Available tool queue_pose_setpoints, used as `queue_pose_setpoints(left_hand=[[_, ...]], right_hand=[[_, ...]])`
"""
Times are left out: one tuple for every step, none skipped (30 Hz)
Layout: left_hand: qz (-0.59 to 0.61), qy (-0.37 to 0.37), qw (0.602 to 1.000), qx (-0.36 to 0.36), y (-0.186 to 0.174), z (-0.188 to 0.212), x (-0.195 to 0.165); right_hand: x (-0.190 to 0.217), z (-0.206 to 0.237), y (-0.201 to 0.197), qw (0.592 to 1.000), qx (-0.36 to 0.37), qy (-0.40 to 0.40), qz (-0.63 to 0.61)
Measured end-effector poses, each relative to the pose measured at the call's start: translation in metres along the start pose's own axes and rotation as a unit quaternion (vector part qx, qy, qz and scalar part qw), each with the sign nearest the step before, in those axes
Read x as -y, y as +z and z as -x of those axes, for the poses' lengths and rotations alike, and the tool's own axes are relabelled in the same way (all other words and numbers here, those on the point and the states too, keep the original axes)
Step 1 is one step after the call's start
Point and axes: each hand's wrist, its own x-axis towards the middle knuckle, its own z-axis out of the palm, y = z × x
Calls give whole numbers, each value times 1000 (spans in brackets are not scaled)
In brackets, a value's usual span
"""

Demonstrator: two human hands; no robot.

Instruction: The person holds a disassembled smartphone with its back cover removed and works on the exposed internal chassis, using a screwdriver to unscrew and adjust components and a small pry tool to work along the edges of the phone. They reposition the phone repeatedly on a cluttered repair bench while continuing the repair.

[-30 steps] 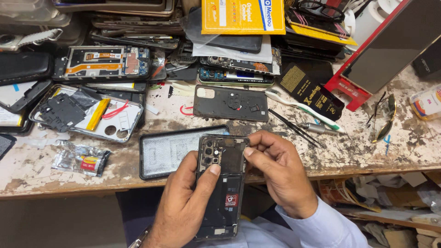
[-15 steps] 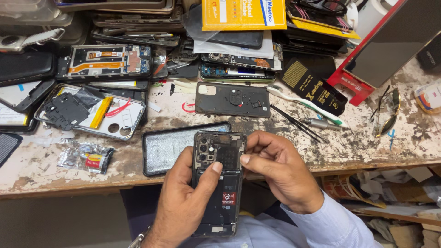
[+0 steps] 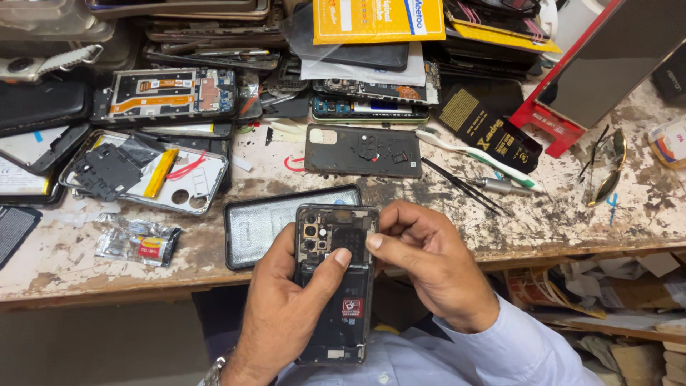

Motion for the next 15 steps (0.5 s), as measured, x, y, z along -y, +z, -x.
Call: queue_pose_setpoints(left_hand=[[-2, 1, 1000, 3, 0, 0, 0], [-5, 3, 1000, 5, -1, 0, 0], [-8, 7, 1000, 8, -2, 0, 0], [-4, 4, 1000, 8, -2, 0, 0], [-1, 1, 1000, 7, -3, 0, -1], [3, 0, 1000, 6, -3, 1, -1], [6, 3, 1000, 5, -3, 2, -1], [10, 5, 1000, 4, -3, 3, -2], [13, 10, 1000, 4, -3, 3, -2], [4, 9, 1000, 0, -2, 3, -3], [-4, 8, 1000, -4, -1, 4, -4], [-13, 9, 1000, -7, -1, 4, -5], [-20, 13, 1000, -6, 0, 3, -5], [-27, 16, 999, -6, 0, 3, -6], [-33, 18, 999, -6, 1, 3, -7]], right_hand=[[-1, 0, 1, 1000, -3, -7, -1], [-2, 0, 2, 1000, -4, -15, -3], [-3, -1, 2, 1000, -5, -24, -4], [-3, -1, 3, 1000, -6, -16, -4], [-3, 0, 3, 1000, -6, -8, -4], [-2, 0, 3, 1000, -5, -1, -4], [-2, 0, 3, 1000, -6, 2, 15], [-1, 1, 3, 999, -7, 7, 34], [0, 2, 4, 999, -7, 9, 53], [1, 2, 5, 999, 0, 3, 51], [2, 4, 6, 999, 6, -3, 49], [3, 4, 7, 999, 12, -10, 47], [4, 4, 8, 998, 9, -8, 57], [5, 4, 9, 998, 5, -6, 66], [7, 4, 9, 997, 1, -2, 75]])
